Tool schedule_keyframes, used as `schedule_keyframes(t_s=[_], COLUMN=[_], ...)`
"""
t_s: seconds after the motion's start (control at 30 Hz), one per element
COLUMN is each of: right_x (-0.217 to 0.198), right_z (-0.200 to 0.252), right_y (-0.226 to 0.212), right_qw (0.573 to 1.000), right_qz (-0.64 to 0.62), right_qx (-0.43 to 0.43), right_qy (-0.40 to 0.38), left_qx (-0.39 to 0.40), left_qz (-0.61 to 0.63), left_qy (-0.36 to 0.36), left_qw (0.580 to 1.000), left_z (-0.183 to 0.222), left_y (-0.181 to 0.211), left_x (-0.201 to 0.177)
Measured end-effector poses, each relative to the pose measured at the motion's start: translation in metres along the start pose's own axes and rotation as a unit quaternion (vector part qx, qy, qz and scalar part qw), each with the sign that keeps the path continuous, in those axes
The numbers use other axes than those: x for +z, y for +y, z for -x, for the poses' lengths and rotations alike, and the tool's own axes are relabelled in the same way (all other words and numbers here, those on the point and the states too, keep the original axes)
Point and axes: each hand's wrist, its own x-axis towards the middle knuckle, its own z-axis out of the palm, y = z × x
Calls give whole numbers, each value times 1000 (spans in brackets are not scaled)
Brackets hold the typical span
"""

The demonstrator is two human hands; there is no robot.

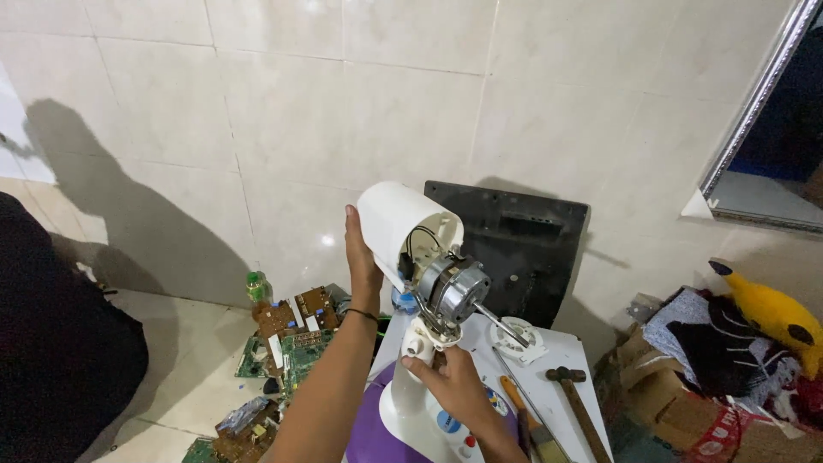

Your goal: Attaching a white plastic motor cover to a fan assembly and cleaning it with a brush during a repair process.

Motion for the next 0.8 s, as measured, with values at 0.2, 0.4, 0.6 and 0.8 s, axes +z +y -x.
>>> schedule_keyframes(t_s=[0.2, 0.4, 0.6, 0.8], right_x=[2, 1, 3, -3], right_z=[0, 2, 1, 8], right_y=[1, -3, 10, 15], right_qw=[1000, 999, 998, 999], right_qz=[-2, 19, 53, 39], right_qx=[-5, -26, -6, -9], right_qy=[2, 8, 34, -33], left_qx=[-12, 22, 72, 154], left_qz=[-16, -53, -104, -184], left_qy=[-10, -25, -17, -69], left_qw=[1000, 998, 992, 968], left_z=[18, 21, 24, 39], left_y=[19, 28, 27, 47], left_x=[2, 7, 4, 10])
